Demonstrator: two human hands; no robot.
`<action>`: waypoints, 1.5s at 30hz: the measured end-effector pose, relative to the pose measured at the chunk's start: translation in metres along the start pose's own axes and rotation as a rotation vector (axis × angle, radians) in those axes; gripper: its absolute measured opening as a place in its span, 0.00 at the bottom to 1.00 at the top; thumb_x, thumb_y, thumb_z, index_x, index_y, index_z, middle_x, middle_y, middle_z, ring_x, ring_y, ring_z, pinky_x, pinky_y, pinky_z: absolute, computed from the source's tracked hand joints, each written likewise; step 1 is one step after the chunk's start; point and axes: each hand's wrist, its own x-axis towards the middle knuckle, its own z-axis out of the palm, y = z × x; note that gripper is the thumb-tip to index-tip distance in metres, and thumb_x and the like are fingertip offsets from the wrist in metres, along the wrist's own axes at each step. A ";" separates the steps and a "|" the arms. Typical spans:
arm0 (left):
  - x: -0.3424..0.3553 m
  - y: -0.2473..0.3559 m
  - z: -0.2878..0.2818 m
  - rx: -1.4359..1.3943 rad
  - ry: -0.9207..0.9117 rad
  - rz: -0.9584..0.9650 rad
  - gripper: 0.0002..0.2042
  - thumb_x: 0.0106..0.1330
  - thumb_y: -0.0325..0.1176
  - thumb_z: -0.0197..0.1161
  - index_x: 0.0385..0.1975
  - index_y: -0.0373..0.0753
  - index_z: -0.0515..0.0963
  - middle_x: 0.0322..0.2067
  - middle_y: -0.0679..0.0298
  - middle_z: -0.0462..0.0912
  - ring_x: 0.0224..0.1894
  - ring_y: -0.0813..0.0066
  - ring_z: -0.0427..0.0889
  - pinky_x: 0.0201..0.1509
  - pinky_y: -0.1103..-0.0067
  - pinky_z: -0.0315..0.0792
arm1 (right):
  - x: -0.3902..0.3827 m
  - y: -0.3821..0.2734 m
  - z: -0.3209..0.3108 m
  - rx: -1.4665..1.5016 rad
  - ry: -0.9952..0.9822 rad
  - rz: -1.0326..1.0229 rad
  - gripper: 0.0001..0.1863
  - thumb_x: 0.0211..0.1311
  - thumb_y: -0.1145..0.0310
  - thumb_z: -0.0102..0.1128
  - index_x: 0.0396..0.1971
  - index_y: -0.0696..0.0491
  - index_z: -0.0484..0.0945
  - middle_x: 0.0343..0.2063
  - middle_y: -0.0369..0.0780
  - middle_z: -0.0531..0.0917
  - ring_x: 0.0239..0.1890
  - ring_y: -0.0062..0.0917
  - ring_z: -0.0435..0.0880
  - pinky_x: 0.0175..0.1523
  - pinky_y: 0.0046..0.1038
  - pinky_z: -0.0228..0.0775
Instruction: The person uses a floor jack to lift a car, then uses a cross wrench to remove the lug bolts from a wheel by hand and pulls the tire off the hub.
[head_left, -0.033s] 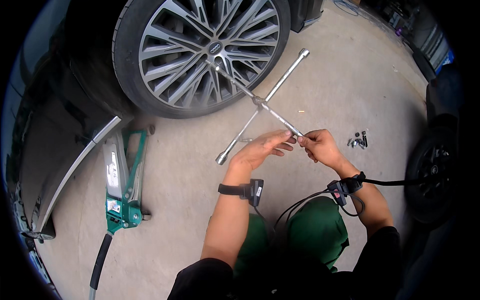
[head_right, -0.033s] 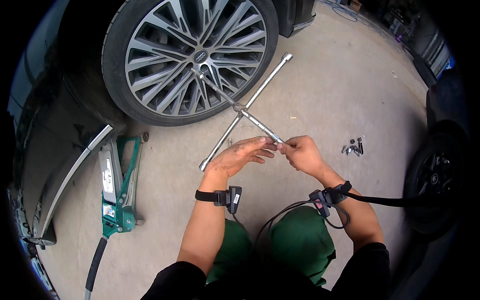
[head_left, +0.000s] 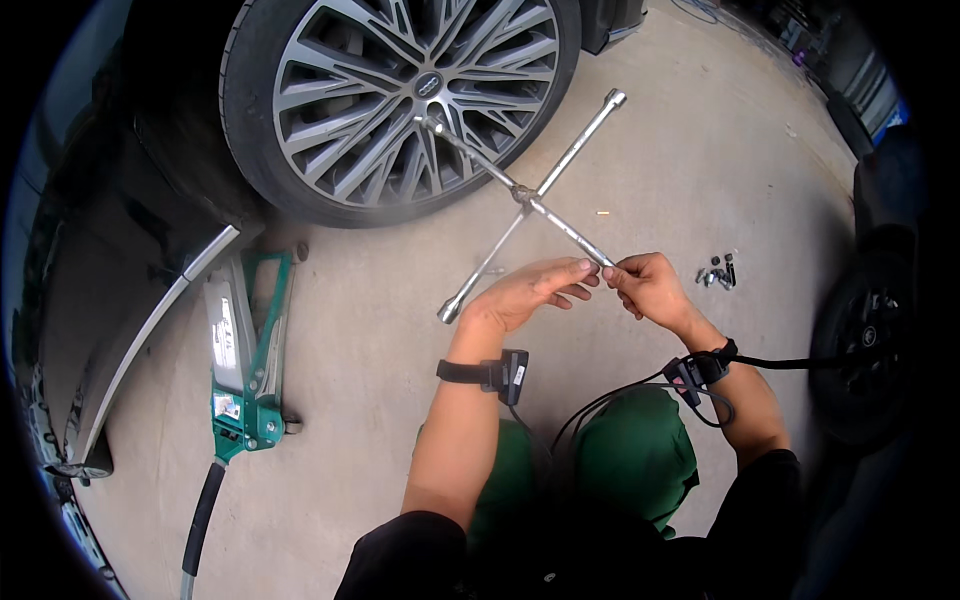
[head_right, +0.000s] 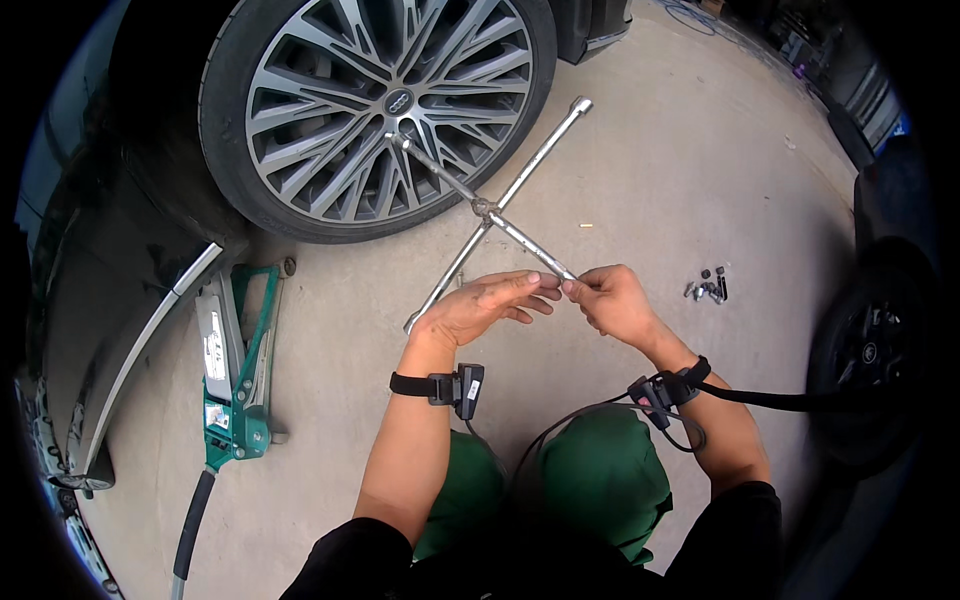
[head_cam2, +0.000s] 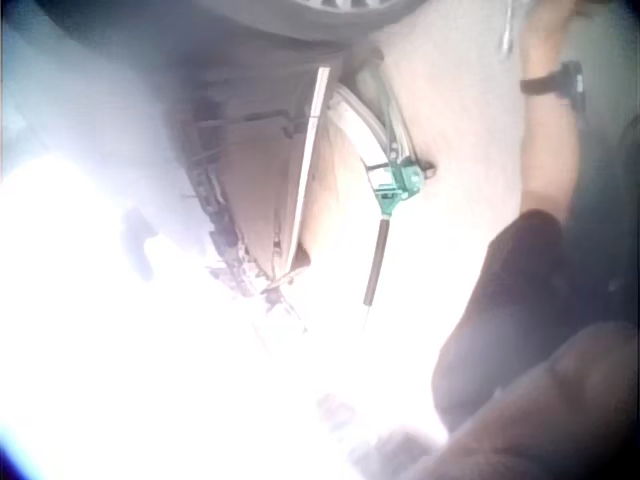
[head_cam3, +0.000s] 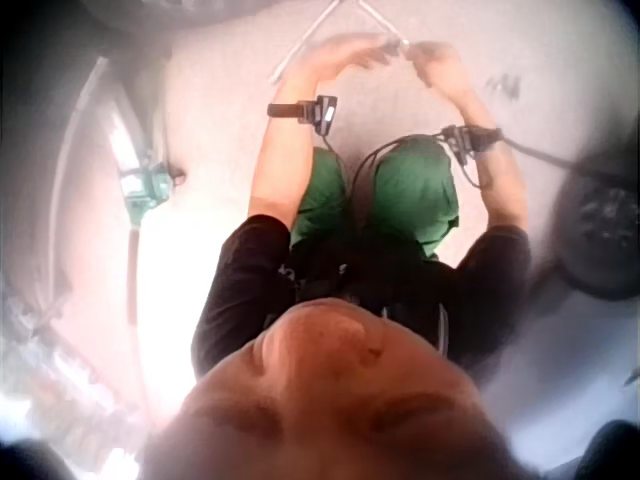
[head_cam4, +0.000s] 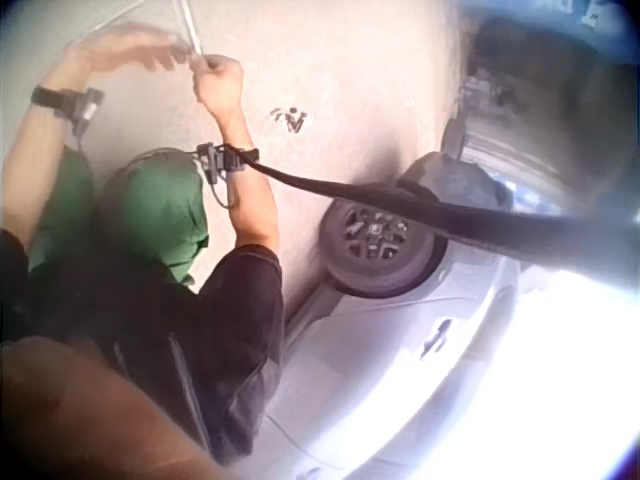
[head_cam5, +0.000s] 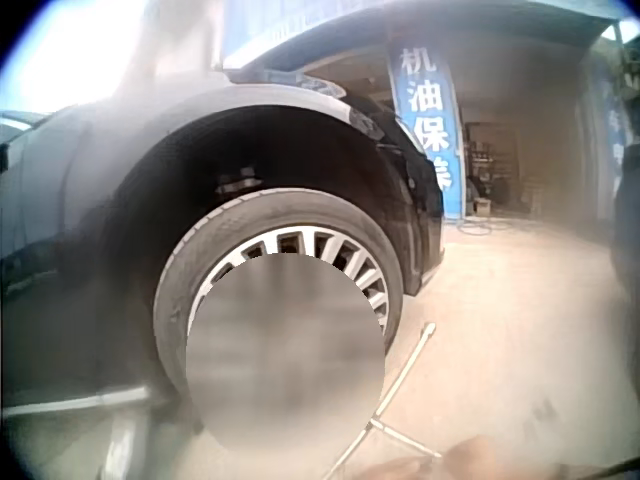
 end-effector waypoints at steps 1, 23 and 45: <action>0.000 0.000 0.004 0.086 -0.053 -0.027 0.33 0.68 0.62 0.55 0.56 0.35 0.77 0.53 0.58 0.81 0.54 0.65 0.78 0.57 0.72 0.70 | -0.004 0.007 -0.008 -0.010 -0.005 0.008 0.18 0.68 0.61 0.63 0.27 0.63 0.81 0.13 0.33 0.73 0.13 0.15 0.70 0.17 0.22 0.61; 0.052 -0.154 -0.078 0.808 0.443 -0.832 0.41 0.64 0.58 0.62 0.71 0.42 0.55 0.62 0.47 0.69 0.61 0.49 0.74 0.63 0.64 0.71 | -0.087 0.247 -0.020 0.059 0.117 0.394 0.18 0.64 0.64 0.63 0.18 0.60 0.78 0.12 0.36 0.75 0.12 0.18 0.72 0.17 0.24 0.66; 0.152 -0.240 -0.149 1.256 0.717 -0.382 0.20 0.46 0.26 0.74 0.40 0.45 0.74 0.56 0.54 0.64 0.55 0.49 0.73 0.59 0.66 0.74 | -0.134 0.329 -0.040 -0.049 0.329 0.490 0.15 0.61 0.68 0.56 0.43 0.58 0.83 0.35 0.47 0.88 0.39 0.36 0.88 0.50 0.33 0.78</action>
